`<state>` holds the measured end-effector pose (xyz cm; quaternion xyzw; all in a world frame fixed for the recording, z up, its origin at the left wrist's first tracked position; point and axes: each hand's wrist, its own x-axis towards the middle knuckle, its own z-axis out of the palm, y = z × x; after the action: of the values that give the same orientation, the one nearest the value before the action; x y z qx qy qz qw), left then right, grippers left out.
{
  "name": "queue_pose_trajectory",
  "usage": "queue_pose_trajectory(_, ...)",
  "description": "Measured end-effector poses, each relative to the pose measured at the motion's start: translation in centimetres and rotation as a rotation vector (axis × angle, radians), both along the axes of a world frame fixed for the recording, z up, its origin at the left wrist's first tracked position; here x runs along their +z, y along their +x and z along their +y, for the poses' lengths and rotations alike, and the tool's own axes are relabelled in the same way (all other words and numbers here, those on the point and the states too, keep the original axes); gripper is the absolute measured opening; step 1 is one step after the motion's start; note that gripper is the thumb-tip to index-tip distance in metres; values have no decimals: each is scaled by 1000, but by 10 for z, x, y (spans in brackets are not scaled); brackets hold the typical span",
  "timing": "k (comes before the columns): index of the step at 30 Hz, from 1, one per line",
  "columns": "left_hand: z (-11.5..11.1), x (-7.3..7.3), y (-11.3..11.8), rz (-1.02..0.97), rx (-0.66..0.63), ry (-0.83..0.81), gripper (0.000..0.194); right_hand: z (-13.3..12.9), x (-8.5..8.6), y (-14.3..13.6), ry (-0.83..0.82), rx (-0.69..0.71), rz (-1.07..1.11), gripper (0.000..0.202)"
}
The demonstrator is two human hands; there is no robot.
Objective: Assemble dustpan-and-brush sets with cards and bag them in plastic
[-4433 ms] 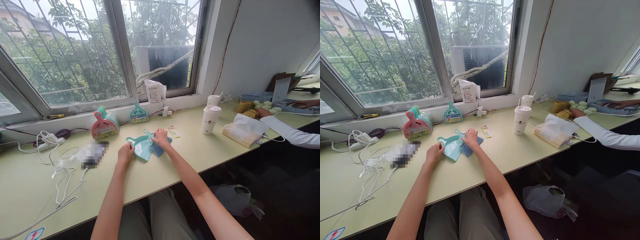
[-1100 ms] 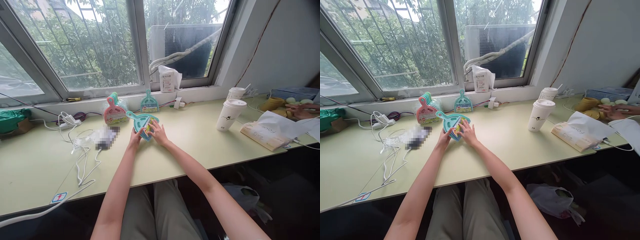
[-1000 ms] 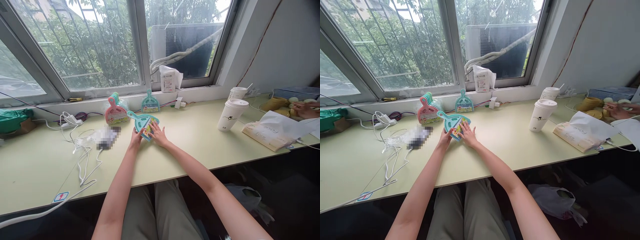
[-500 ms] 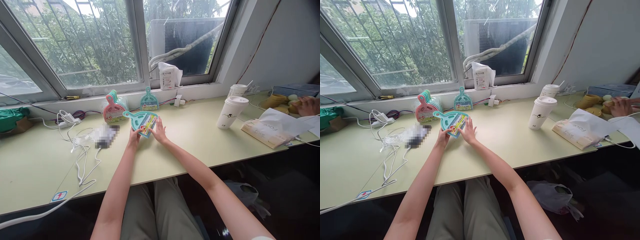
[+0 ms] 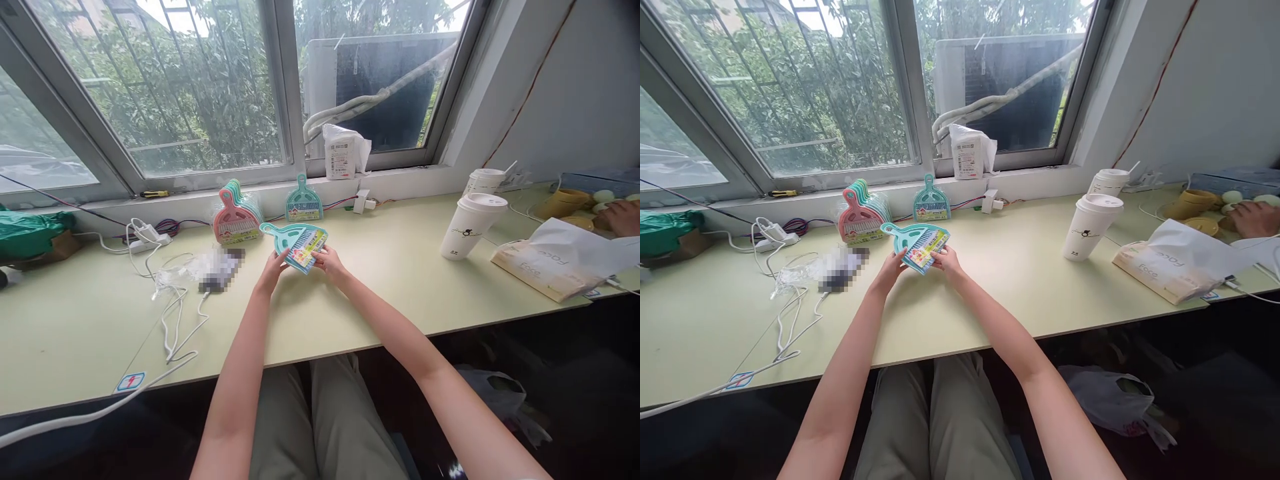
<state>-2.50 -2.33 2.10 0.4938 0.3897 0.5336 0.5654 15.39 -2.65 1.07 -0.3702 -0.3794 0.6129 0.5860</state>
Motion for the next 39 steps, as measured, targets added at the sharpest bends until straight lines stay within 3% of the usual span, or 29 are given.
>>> queue_pose_trajectory(2,6,3,-13,107,212,28,23,0,2,4,9,-19,18,26)
queue_pose_trajectory(5,17,11,-47,236,630,194,7,2,3,10,4,-61,30,27)
queue_pose_trajectory(7,25,18,-75,371,844,280,10,4,2,13,-16,-88,37,27)
queue_pose_trajectory(11,42,27,-125,630,1023,249,30,10,-1,15,-42,-113,46,27)
queue_pose_trajectory(14,51,29,-146,771,1027,157,30,12,-4,16,-48,-103,51,28)
queue_pose_trajectory(18,56,33,-154,918,984,84,23,14,-7,15,-34,-80,61,27)
queue_pose_trajectory(23,59,42,-138,976,920,187,32,16,-5,15,-40,-83,75,27)
queue_pose_trajectory(27,62,44,-118,1069,953,355,19,14,-3,18,-75,-120,80,29)
queue_pose_trajectory(33,63,46,-129,1719,745,-137,9,12,0,22,-99,-154,93,29)
queue_pose_trajectory(36,60,46,-143,1785,729,-155,14,14,0,22,-126,-171,109,32)
queue_pose_trajectory(39,56,47,-145,1758,750,-31,21,15,-1,21,-116,-168,110,32)
